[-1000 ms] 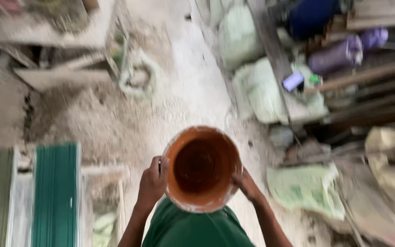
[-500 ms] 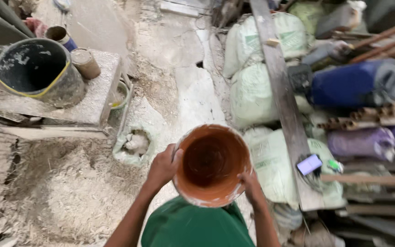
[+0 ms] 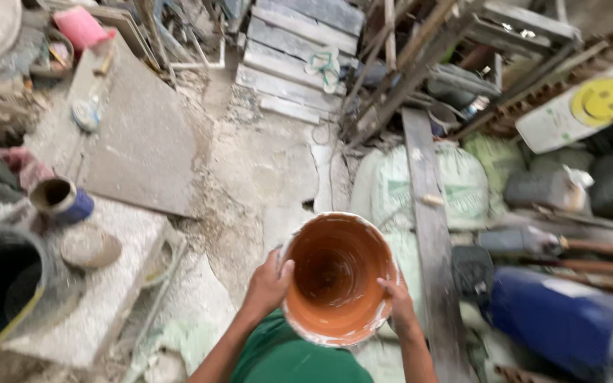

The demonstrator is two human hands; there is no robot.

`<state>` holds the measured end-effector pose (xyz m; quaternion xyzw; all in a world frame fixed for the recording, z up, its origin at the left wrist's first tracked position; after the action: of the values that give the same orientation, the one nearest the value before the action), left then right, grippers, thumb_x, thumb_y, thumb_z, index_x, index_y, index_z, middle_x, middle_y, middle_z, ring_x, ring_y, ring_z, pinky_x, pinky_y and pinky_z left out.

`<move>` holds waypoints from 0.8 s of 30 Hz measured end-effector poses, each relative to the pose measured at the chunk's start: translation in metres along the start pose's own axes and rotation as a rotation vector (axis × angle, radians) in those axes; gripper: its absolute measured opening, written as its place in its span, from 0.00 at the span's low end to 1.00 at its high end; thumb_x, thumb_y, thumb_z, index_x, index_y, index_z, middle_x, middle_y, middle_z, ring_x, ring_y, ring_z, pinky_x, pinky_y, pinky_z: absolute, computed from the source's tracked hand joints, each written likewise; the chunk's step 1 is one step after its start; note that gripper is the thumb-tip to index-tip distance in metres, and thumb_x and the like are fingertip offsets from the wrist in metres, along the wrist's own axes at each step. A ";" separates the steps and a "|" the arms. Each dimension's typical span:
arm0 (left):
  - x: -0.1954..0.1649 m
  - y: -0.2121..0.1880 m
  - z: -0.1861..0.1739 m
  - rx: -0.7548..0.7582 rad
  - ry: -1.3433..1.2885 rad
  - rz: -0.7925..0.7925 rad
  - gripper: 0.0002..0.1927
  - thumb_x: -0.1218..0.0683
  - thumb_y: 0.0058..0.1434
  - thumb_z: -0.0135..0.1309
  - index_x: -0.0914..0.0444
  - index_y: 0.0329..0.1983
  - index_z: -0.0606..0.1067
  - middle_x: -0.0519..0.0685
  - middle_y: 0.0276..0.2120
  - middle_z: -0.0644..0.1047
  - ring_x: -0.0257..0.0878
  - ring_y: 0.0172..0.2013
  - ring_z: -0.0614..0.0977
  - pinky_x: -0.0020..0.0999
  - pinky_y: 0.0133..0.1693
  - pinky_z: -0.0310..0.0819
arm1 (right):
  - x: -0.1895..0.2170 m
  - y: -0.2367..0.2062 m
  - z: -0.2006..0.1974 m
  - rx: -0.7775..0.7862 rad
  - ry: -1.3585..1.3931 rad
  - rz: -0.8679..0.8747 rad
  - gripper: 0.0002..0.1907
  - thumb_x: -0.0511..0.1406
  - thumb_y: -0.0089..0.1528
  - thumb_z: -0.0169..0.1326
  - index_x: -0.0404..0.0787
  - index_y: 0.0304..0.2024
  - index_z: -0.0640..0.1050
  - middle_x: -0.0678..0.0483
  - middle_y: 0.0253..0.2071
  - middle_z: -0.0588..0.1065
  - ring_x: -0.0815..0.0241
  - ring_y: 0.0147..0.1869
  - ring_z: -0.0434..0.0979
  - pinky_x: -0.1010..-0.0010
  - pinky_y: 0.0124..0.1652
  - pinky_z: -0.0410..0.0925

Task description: The person wipes a large white workbench with a yellow sponge, then places two long green metal mold profiles on the bench. They brush the profiles with a paintbrush, then mix a white powder in a bucket with a trowel and add liquid from a small container.

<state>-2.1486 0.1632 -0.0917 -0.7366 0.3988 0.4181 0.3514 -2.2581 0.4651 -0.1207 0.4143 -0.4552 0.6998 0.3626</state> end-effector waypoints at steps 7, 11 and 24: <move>-0.123 0.259 -0.023 0.017 0.051 0.028 0.22 0.46 0.67 0.48 0.64 0.58 0.71 0.67 0.38 0.81 0.64 0.44 0.82 0.53 0.45 0.76 | 0.060 0.235 -0.023 -0.105 0.061 0.056 0.28 0.33 0.64 0.49 0.33 0.68 0.66 0.44 0.61 0.73 0.49 0.63 0.73 0.59 0.60 0.65; -0.152 0.390 -0.027 0.012 0.110 0.030 0.24 0.47 0.66 0.48 0.65 0.60 0.68 0.68 0.37 0.80 0.64 0.43 0.82 0.53 0.45 0.75 | 0.074 0.376 -0.006 -0.059 0.219 0.157 0.28 0.35 0.66 0.49 0.30 0.67 0.66 0.43 0.62 0.74 0.49 0.63 0.74 0.59 0.59 0.67; -0.149 0.712 -0.083 -0.442 -0.100 -0.248 0.17 0.49 0.67 0.49 0.62 0.53 0.72 0.65 0.36 0.81 0.63 0.41 0.82 0.53 0.40 0.77 | 0.245 0.827 0.180 0.450 -0.343 0.119 0.37 0.33 0.60 0.50 0.37 0.72 0.60 0.48 0.70 0.67 0.53 0.72 0.64 0.63 0.67 0.57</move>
<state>-2.7976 -0.1728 -0.0556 -0.8172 0.1867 0.4848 0.2497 -3.0408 0.0613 -0.1326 0.5692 -0.3669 0.7228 0.1374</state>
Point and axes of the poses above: each hand's wrist, its own y-axis towards the middle knuckle, its own z-axis out of the palm, x = y × z, the point moved 8 cm from there along y, towards the middle knuckle
